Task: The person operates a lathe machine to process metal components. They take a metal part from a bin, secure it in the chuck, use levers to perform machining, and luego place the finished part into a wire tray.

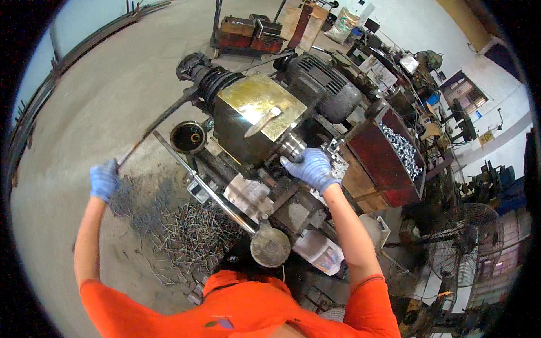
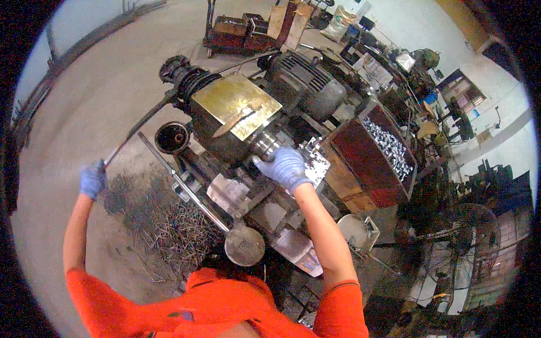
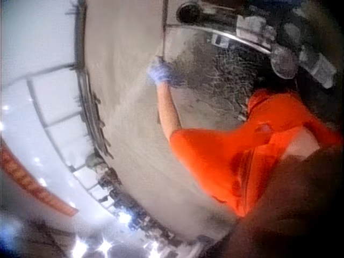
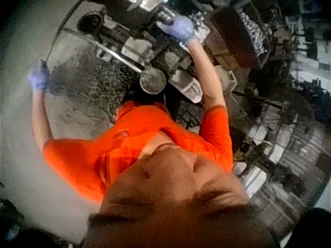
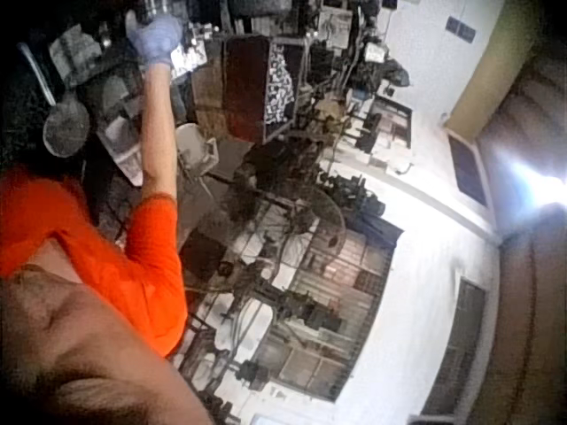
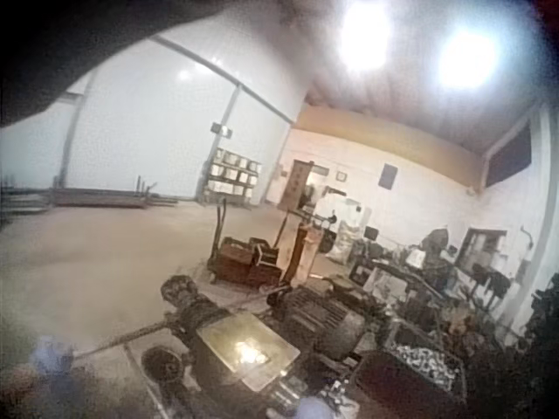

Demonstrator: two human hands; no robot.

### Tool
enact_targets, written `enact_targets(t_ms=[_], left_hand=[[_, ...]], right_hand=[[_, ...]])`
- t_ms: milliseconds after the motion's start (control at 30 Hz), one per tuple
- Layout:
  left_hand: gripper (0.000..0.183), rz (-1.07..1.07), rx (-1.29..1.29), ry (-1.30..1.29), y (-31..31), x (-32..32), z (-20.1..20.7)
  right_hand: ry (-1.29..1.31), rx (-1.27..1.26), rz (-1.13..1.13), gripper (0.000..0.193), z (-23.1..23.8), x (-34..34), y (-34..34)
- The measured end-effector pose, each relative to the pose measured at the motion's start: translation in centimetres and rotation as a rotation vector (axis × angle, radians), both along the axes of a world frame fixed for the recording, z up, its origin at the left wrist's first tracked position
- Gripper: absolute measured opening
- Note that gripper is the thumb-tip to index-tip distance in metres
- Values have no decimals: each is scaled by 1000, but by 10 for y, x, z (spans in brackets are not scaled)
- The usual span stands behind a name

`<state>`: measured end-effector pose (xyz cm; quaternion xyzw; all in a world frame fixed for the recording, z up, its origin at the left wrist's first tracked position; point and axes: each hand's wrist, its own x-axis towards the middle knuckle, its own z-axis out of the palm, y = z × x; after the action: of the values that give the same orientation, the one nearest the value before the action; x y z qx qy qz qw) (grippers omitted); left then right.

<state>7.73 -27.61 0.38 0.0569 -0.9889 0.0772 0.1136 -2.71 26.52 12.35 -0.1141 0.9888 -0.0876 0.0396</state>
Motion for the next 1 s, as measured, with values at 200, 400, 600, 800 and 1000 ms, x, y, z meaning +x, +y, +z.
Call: enact_targets(t_ms=[200, 400, 600, 800, 1000], left_hand=[[10, 14, -272, 107, -82, -70, -2], [17, 129, 241, 271, -22, -76, 6], [29, 27, 777, 222, 92, -77, -120], [36, -210, 252, -474, 222, -73, -171], [28, -309, -49, -493, 157, -130, -223]], right_hand=[[-13, 113, -32, 57, 3, -1, -7], [124, 61, -14, 48, -4, 4, 3], [654, -360, 36, 37, 17, 59, 42], [533, -285, -339, 22, 28, 166, 144], [451, -257, -622, 21, -20, 253, 263]])
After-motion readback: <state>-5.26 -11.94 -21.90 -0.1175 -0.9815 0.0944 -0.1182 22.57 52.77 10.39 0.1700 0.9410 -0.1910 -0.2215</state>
